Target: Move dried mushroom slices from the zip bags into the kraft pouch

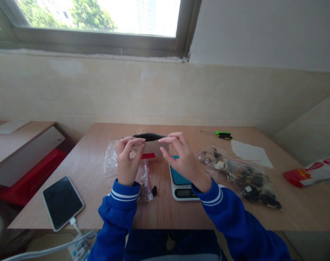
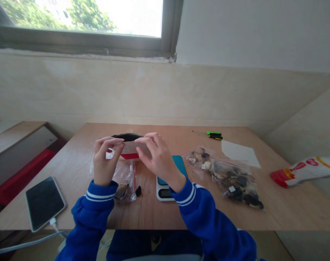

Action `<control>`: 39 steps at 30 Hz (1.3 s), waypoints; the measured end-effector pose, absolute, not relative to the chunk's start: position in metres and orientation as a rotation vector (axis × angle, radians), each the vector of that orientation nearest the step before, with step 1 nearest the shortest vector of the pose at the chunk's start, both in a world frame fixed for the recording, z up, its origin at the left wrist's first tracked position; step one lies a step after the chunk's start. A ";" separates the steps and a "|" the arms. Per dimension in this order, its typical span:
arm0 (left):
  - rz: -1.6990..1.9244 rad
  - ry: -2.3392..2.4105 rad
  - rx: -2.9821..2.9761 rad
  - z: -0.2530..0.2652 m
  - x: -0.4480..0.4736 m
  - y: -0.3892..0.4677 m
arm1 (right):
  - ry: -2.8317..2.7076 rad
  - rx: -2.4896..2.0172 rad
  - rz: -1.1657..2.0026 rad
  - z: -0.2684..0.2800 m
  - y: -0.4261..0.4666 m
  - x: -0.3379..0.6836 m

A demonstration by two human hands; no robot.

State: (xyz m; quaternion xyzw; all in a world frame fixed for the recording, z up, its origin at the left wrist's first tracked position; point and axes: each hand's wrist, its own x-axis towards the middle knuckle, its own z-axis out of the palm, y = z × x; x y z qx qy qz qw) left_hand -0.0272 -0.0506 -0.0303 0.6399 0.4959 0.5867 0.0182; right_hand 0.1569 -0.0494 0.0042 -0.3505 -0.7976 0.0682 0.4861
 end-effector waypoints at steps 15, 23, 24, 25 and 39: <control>1.800 1.534 1.961 -0.027 -0.024 -0.047 | -2.866 -1.135 0.308 -0.091 -0.088 0.137; 1.805 1.522 1.968 -0.029 -0.023 -0.050 | -2.658 -1.022 0.732 -0.018 -0.066 0.166; 1.811 1.516 1.970 -0.029 -0.023 -0.050 | -2.522 -1.000 0.723 -0.001 -0.060 0.170; 1.815 1.513 1.970 -0.030 -0.022 -0.050 | -2.395 -0.981 0.660 0.016 -0.054 0.172; 1.815 1.493 2.007 -0.031 -0.024 -0.052 | -1.927 -0.919 0.337 0.019 -0.043 0.152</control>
